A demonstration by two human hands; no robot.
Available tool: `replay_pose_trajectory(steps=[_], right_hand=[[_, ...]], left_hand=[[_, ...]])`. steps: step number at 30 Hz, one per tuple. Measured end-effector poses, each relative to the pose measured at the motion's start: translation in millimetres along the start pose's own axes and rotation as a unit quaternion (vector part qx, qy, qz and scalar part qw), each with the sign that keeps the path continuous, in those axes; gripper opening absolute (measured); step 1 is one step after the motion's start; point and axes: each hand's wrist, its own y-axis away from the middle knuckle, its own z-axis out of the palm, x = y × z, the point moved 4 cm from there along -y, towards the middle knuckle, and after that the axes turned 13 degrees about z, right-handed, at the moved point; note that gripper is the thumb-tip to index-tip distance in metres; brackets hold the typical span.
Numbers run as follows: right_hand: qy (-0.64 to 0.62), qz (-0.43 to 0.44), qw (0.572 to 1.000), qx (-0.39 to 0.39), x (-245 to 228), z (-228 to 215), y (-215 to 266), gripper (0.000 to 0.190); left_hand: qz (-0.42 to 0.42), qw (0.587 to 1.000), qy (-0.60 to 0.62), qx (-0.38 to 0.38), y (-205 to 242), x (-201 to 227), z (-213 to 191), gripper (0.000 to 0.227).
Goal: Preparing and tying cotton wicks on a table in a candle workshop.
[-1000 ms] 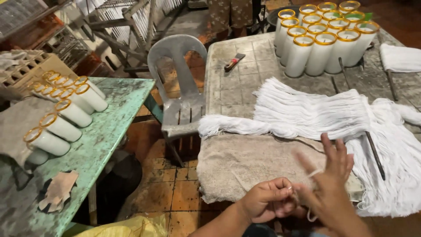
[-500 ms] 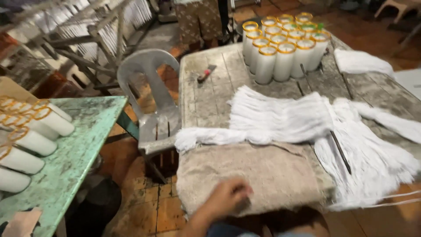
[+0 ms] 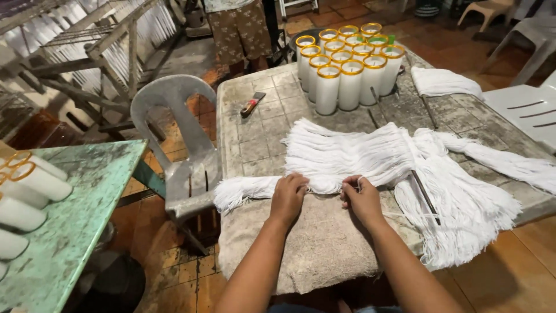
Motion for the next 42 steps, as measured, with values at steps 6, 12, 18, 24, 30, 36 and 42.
replay_pose_trajectory(steps=[6,12,18,24,30,36,42], right_hand=[[0.068,-0.027,0.997,0.007,-7.6,5.2,17.5,0.018],[0.099,-0.028,0.994,0.022,-17.3,3.7,20.2,0.019],[0.201,-0.075,0.976,0.041,-21.4,5.4,15.8,0.020],[0.370,-0.130,0.920,0.018,-51.6,23.7,34.0,0.020],[0.493,-0.151,0.856,0.026,-66.0,31.4,39.3,0.019],[0.521,-0.208,0.827,0.041,-49.5,19.1,14.9,0.014],[0.515,-0.247,0.821,0.023,-58.5,22.9,20.2,0.018]], left_hand=[[0.015,0.999,0.004,0.040,3.0,-2.2,-0.8,0.013],[0.145,0.982,-0.037,0.118,0.8,39.8,-16.7,0.009],[0.147,0.987,-0.015,0.070,-0.1,46.0,-6.1,0.014],[0.146,0.987,-0.023,0.061,0.2,49.1,-9.5,0.012],[0.151,0.986,-0.031,0.063,1.6,45.7,-5.5,0.011],[0.148,0.987,-0.032,0.059,2.7,47.9,-7.1,0.014],[0.152,0.986,-0.040,0.059,2.6,50.0,-8.6,0.014]])
